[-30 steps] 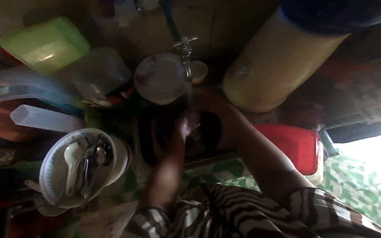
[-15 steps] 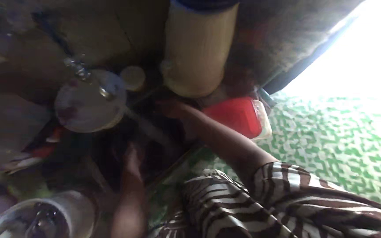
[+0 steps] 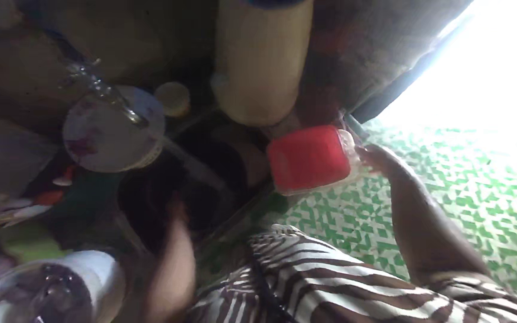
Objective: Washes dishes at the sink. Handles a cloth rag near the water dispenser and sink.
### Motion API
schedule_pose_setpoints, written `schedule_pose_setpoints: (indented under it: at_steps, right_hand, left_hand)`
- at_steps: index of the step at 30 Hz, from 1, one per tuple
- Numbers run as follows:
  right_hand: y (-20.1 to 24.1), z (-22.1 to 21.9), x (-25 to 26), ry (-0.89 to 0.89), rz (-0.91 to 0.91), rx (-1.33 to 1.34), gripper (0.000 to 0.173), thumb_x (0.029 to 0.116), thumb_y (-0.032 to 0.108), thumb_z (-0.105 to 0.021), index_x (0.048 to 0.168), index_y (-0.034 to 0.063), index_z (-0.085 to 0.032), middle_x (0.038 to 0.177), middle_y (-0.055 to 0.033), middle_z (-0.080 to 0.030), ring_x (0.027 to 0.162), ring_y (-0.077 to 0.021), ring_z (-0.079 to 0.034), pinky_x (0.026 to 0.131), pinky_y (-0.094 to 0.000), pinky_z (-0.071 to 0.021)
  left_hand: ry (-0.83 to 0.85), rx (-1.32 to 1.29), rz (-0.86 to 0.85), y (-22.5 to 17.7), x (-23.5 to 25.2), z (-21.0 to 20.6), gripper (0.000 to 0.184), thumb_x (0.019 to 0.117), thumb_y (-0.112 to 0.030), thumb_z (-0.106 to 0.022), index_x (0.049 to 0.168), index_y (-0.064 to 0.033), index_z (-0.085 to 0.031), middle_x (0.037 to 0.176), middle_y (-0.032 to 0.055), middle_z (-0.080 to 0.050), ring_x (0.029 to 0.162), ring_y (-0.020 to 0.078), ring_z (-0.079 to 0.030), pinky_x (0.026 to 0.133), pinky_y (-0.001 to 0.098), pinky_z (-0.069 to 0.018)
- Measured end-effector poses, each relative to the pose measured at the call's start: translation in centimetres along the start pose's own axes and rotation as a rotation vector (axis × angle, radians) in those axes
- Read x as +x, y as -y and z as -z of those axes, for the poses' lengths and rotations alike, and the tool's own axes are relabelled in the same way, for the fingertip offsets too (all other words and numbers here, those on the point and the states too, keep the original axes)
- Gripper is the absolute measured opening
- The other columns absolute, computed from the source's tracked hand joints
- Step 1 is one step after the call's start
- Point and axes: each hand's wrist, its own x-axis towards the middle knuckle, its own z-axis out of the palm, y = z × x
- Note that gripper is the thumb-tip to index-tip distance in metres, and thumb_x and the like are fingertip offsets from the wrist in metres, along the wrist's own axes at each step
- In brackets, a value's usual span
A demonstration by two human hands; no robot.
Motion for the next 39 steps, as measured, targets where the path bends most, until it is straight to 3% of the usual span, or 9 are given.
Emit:
schedule_pose_setpoints:
  at_steps: [6, 11, 13, 19, 24, 29, 33, 35, 39]
  right_hand:
    - [-1.9, -4.4, -1.8, 0.028, -0.103, 0.271, 0.056, 0.1095, 0.045, -0.043, 0.152, 0.0086, -0.040, 0.135, -0.0244, -0.059, 0.109, -0.0355, -0.066, 0.089, -0.0530, -0.0558]
    - [-1.1, -3.4, 0.1, -0.007, 0.000, 0.187, 0.063, 0.1100, 0.051, -0.035, 0.144, 0.0011, -0.052, 0.134, -0.0262, -0.059, 0.117, -0.0360, -0.063, 0.099, -0.0550, -0.0508]
    - [-0.4, -3.6, 0.8, -0.031, 0.043, 0.173, 0.062, 0.1107, 0.049, -0.033, 0.149, 0.0019, -0.046, 0.136, -0.0283, -0.057, 0.119, -0.0381, -0.062, 0.099, -0.0573, -0.0511]
    - [0.1, -4.6, 1.8, -0.096, 0.127, -0.009, 0.047, 0.1109, 0.031, -0.044, 0.141, -0.0047, -0.051, 0.131, -0.0338, -0.058, 0.119, -0.0461, -0.060, 0.100, -0.0645, -0.0467]
    - [0.6, -5.9, -1.0, -0.179, 0.218, 0.127, 0.048, 0.1041, 0.016, -0.058, 0.145, -0.0048, -0.046, 0.137, -0.0308, -0.056, 0.126, -0.0394, -0.058, 0.106, -0.0566, -0.0467]
    - [4.9, -5.5, -4.7, -0.229, 0.376, 0.069, 0.043, 0.0923, 0.015, -0.075, 0.129, -0.0041, -0.062, 0.126, -0.0243, -0.065, 0.117, -0.0308, -0.063, 0.103, -0.0502, -0.0504]
    - [7.3, -5.3, -6.3, -0.269, 0.298, -0.065, 0.050, 0.0947, 0.013, -0.071, 0.136, -0.0096, -0.056, 0.140, -0.0323, -0.055, 0.135, -0.0436, -0.050, 0.114, -0.0599, -0.0363]
    - [7.0, -6.3, -4.8, -0.263, 0.247, -0.151, 0.051, 0.0956, 0.017, -0.071, 0.137, -0.0072, -0.055, 0.136, -0.0337, -0.057, 0.130, -0.0484, -0.053, 0.109, -0.0663, -0.0390]
    - [8.4, -9.7, -3.9, -0.180, 0.084, -0.169, 0.049, 0.1104, 0.037, -0.041, 0.129, -0.0035, -0.061, 0.126, -0.0304, -0.064, 0.120, -0.0474, -0.061, 0.101, -0.0675, -0.0456]
  left_hand:
    - [-0.187, 0.394, -0.168, -0.6, 1.2, -2.8, 0.068, 0.1092, -0.047, -0.041, 0.154, 0.0040, -0.037, 0.157, 0.0323, -0.036, 0.147, 0.0486, -0.034, 0.119, 0.0613, -0.0293]
    - [-0.088, 0.490, -0.271, 2.9, 0.3, -2.5, 0.074, 0.1047, -0.047, -0.053, 0.160, -0.0026, -0.029, 0.163, 0.0267, -0.030, 0.147, 0.0458, -0.036, 0.117, 0.0624, -0.0340]
    - [-0.001, 0.512, -0.265, 3.9, 0.4, -1.8, 0.078, 0.1037, -0.047, -0.056, 0.161, -0.0043, -0.025, 0.156, 0.0277, -0.041, 0.141, 0.0446, -0.045, 0.114, 0.0625, -0.0383]
    - [0.015, 0.701, -0.371, 6.6, 0.9, -1.4, 0.078, 0.0986, -0.051, -0.061, 0.160, -0.0114, -0.034, 0.162, 0.0191, -0.037, 0.149, 0.0392, -0.036, 0.118, 0.0630, -0.0319]
    - [0.007, 0.738, -0.310, 7.0, 0.9, -0.9, 0.095, 0.0912, -0.058, -0.068, 0.160, -0.0039, -0.031, 0.156, 0.0255, -0.043, 0.143, 0.0426, -0.043, 0.115, 0.0614, -0.0373]
    - [0.061, 1.016, -0.219, 7.6, 2.2, -0.4, 0.101, 0.0955, -0.051, -0.064, 0.164, -0.0019, -0.008, 0.166, 0.0258, -0.023, 0.155, 0.0395, -0.023, 0.126, 0.0521, -0.0182]
    - [0.079, 1.125, -0.152, 8.2, 2.8, 1.3, 0.103, 0.0943, -0.045, -0.067, 0.164, -0.0034, -0.004, 0.166, 0.0257, -0.023, 0.155, 0.0396, -0.021, 0.125, 0.0528, -0.0163]
    - [0.088, 1.160, -0.124, 8.7, 3.3, 2.2, 0.103, 0.0944, -0.046, -0.067, 0.164, -0.0025, -0.005, 0.167, 0.0264, -0.020, 0.156, 0.0397, -0.019, 0.126, 0.0526, -0.0160]
    - [0.086, 1.088, -0.140, 8.9, 2.6, 4.0, 0.101, 0.0918, -0.045, -0.071, 0.162, 0.0008, -0.016, 0.165, 0.0279, -0.024, 0.153, 0.0412, -0.025, 0.123, 0.0541, -0.0260]
